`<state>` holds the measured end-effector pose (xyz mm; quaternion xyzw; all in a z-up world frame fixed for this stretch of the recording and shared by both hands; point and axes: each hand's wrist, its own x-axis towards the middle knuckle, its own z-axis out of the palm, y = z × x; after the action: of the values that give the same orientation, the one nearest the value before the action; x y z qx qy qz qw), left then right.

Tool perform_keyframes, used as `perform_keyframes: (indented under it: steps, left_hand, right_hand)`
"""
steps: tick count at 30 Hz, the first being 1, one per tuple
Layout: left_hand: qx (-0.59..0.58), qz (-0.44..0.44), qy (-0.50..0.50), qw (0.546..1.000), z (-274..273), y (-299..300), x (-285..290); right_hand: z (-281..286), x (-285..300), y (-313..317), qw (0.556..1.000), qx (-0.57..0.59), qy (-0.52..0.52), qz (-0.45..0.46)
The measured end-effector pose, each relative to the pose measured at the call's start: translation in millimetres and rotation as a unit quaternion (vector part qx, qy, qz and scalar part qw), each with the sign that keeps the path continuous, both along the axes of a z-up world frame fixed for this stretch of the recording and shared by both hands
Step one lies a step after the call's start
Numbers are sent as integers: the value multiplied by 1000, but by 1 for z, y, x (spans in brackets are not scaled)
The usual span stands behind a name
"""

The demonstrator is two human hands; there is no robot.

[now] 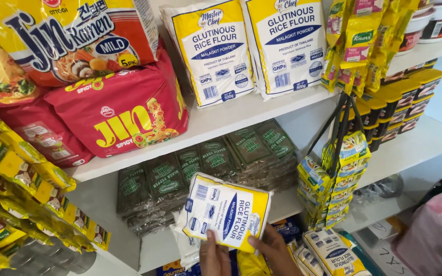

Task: Organizing and stocking bags of glutinous rice flour and instant noodles on grocery store shelves.

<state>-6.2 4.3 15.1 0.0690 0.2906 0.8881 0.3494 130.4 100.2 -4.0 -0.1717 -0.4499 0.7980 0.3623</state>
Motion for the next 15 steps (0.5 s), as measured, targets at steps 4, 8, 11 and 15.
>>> perform_keyframes:
  steps: [4,8,11,15]
  left_hand:
    - [-44,4,19,999,5,-14,-9]
    - [-169,-33,-46,984,27,-22,0]
    - [-181,-20,-2,983,6,-24,-11]
    - [-127,20,45,991,-22,-23,-30]
  right_hand:
    - [40,19,9,997,-17,-57,-55]
    - [34,28,22,995,-18,-42,-93]
    - [34,35,36,991,-17,-49,-126]
    - [47,46,52,995,-23,-10,-93]
